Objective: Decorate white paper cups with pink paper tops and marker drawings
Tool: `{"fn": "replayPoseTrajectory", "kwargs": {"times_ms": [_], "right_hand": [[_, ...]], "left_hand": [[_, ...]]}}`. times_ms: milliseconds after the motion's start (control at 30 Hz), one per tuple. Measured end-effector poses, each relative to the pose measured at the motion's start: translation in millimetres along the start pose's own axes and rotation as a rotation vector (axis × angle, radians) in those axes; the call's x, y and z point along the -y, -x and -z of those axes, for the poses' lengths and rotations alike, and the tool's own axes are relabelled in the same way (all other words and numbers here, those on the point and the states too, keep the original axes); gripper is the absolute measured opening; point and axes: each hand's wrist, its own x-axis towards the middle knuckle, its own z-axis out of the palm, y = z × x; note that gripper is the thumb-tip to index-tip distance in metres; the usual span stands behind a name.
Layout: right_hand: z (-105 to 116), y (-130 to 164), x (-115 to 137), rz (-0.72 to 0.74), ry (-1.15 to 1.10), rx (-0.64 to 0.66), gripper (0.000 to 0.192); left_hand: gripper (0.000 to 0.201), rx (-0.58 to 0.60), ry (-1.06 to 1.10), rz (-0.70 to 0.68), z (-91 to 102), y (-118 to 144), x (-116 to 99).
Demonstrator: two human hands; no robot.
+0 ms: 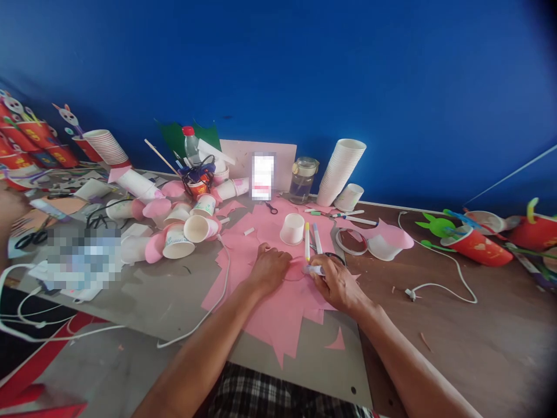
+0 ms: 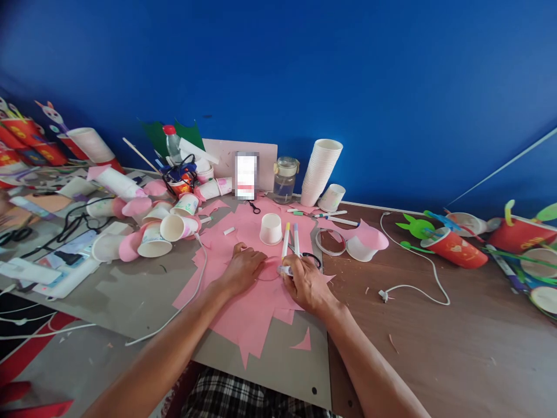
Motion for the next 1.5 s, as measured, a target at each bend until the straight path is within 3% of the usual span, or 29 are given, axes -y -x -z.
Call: {"fn": "replayPoseTrajectory", "kwargs": {"times_ms": [133, 333, 533, 733, 933, 1133, 1333, 1500], "right_hand": [[-7.3, 0.1, 8.4, -0.139, -0.267, -0.145, 0.013], [-18.6, -3.5, 12.1, -0.488, -0.907, -0.390, 0.019], [-13.0, -9.8, 8.9, -0.658, -1.272, -0.437, 0.024], [-9.4, -12.3, 6.7, -0.796, -1.468, -0.352, 0.029], [-12.3, -9.3, 6.4, -0.754, -1.334, -0.316, 0.029], [-16.1, -7.8, 12.6, -0.572, -0.970, -0.134, 0.027], [-17.8, -5.4, 16.1, -0.384, -0.465, -0.130, 0.014], [-17.9, -6.1, 16.4, -0.344, -0.364, -0.119, 0.011]], "left_hand": [[0.024, 0.002, 0.018, 0.009, 1.9, 0.8, 0.0], [0.022, -0.070, 0.111, 0.000, 1.5, 2.5, 2.3], [0.030, -0.168, 0.171, 0.005, 0.3, 3.6, 9.9], [0.039, -0.178, 0.276, 0.077, 3.0, 3.3, 8.5], [0.033, -0.118, 0.304, 0.077, 3.1, 1.2, 10.7], [0.039, -0.073, 0.281, 0.007, 4.4, 2.5, 9.0], [0.047, -0.137, 0.258, -0.090, 5.1, 1.7, 8.5], [0.045, -0.179, 0.275, -0.091, 3.5, 2.0, 8.8]]}}
